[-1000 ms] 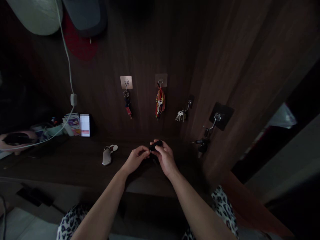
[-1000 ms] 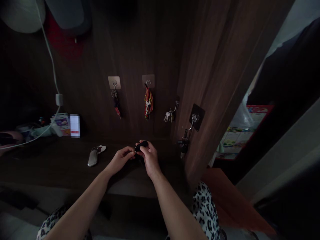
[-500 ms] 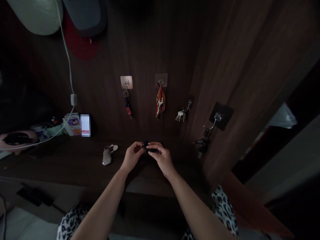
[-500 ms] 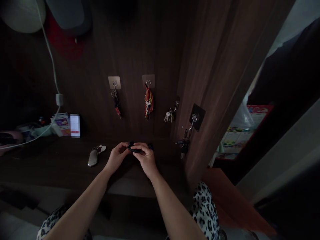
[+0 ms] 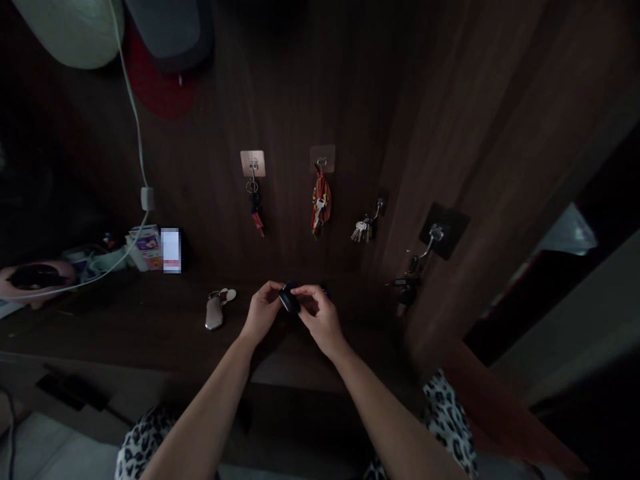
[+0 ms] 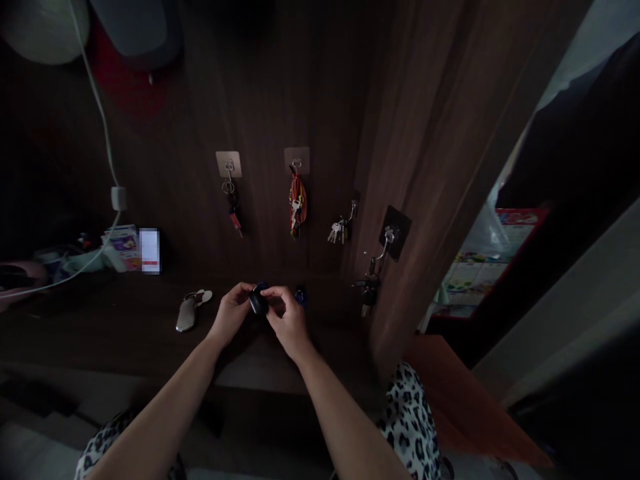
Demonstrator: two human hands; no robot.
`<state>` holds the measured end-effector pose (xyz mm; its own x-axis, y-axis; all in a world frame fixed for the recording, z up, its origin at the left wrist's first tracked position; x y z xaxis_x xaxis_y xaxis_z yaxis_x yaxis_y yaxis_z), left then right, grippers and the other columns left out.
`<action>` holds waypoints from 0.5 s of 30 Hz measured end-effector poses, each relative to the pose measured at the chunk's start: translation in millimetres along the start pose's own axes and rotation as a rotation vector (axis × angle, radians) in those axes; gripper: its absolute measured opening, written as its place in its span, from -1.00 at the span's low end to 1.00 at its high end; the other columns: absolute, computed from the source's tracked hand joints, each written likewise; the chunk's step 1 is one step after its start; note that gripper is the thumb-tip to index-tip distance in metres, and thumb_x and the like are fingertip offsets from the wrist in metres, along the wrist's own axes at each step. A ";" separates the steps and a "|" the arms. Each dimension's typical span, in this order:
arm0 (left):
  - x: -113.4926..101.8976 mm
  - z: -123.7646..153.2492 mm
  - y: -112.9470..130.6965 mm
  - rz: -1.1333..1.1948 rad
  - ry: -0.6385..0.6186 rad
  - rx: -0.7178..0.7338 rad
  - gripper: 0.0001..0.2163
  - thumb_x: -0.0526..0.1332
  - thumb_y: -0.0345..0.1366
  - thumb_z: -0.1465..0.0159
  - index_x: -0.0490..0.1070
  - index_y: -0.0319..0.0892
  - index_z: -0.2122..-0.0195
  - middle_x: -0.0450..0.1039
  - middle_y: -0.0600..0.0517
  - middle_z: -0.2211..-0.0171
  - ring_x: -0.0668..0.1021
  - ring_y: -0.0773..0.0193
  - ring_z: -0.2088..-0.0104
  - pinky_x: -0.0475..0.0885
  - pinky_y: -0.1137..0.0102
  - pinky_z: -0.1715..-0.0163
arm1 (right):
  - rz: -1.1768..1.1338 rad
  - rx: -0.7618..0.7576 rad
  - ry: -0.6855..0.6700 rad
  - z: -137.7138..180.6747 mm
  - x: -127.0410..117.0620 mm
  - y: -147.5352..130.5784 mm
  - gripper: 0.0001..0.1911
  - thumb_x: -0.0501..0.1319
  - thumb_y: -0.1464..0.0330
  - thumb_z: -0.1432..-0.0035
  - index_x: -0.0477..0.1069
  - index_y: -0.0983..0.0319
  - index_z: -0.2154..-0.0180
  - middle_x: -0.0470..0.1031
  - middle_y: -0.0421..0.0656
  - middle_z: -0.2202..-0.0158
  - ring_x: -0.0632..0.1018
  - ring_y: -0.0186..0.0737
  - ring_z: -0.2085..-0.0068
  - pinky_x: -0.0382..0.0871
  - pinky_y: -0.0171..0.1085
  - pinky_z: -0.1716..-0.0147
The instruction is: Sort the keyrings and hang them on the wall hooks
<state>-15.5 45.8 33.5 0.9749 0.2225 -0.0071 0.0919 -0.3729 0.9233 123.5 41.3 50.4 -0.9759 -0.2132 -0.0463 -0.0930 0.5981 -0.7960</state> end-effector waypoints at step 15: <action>4.6 3.6 -4.6 0.258 -0.053 -0.168 -0.74 0.34 -0.28 0.08 0.31 -0.17 0.40 0.40 0.15 0.45 0.44 0.44 0.47 0.34 0.51 0.40 | 0.153 -0.130 -0.053 4.5 2.5 -7.0 -0.68 0.04 0.52 -0.06 0.39 0.11 0.18 0.46 -0.18 0.21 0.47 -0.25 0.17 0.35 -0.24 0.18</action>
<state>-10.8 45.3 27.9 0.9713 0.0910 0.2199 -0.1906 -0.2564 0.9476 122.6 33.1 53.1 -0.9691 -0.1510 -0.1951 0.0273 0.7202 -0.6932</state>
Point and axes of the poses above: each hand's wrist, its own z-axis away from the middle knuckle, its own x-axis out of the palm, y = z × x, the point moved 6 cm from there along -z, towards the middle knuckle
